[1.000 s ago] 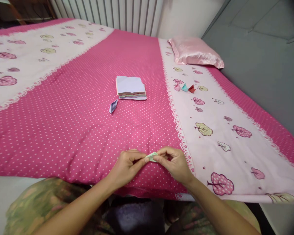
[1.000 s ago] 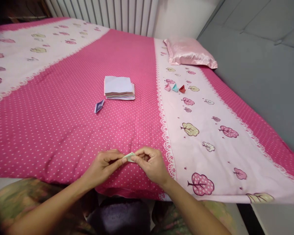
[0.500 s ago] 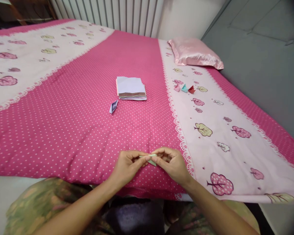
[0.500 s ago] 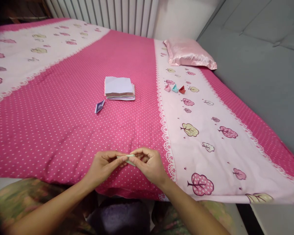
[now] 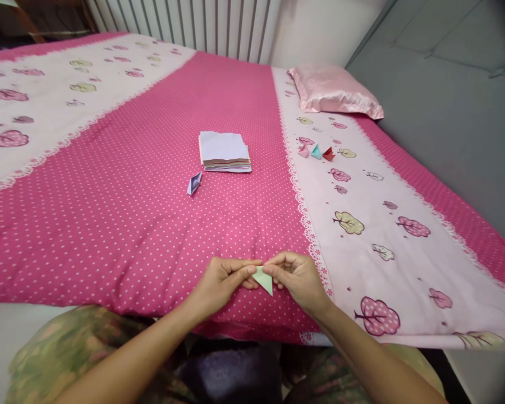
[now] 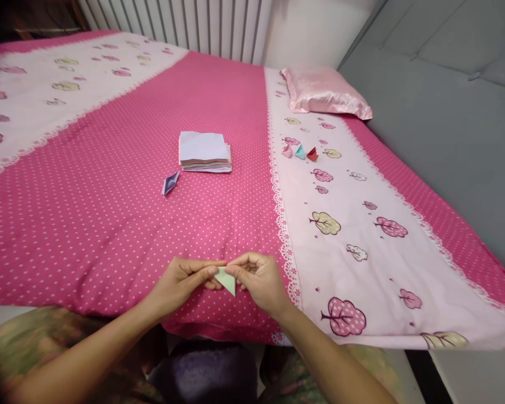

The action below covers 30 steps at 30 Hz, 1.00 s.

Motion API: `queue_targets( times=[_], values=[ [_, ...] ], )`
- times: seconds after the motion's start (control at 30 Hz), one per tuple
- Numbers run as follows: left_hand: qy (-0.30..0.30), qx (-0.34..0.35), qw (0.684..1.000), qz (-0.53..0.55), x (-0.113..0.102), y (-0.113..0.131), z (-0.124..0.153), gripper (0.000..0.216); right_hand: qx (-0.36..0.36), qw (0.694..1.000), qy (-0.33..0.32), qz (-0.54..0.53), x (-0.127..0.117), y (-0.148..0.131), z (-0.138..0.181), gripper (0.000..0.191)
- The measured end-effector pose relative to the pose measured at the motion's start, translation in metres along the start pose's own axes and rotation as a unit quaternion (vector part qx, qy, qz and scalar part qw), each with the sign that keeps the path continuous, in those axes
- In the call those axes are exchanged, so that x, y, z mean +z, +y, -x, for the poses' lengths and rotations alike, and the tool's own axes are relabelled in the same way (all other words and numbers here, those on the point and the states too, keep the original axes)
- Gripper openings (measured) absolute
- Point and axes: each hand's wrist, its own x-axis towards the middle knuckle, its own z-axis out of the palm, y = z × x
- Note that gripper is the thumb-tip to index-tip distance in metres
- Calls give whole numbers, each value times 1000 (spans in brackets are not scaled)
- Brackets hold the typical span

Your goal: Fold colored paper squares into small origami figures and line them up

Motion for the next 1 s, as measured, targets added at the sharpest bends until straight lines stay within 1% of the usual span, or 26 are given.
queue_targets(
  times=[0.07,0.2,0.27,0.33,0.47,0.57,0.77,0.9,1.0],
  values=[
    [-2,-12,1000,12,-2,2,0,21,11,1000,4,-8,-1,1,-1,21],
    [52,0,999,-1,-1,4,1,25,23,1000,2,-12,0,2,-1,22],
    [67,8,998,-2,1,3,2,27,30,999,2,-15,2,2,-1,24],
    [54,11,998,14,1,3,2,27,41,999,4,-24,2,1,-2,26],
    [-19,30,996,85,0,3,3,29,52,997,9,-60,1,0,-4,27],
    [-49,50,991,113,1,3,3,31,53,994,2,-96,-1,1,-4,24],
    [-58,69,988,128,8,-1,1,40,50,987,-42,-143,1,2,-3,20],
    [-43,63,990,119,10,-3,1,40,49,986,-62,-145,4,1,-2,20],
    [-20,87,992,83,11,-3,2,34,26,990,-57,-127,6,1,-1,19]
  ],
)
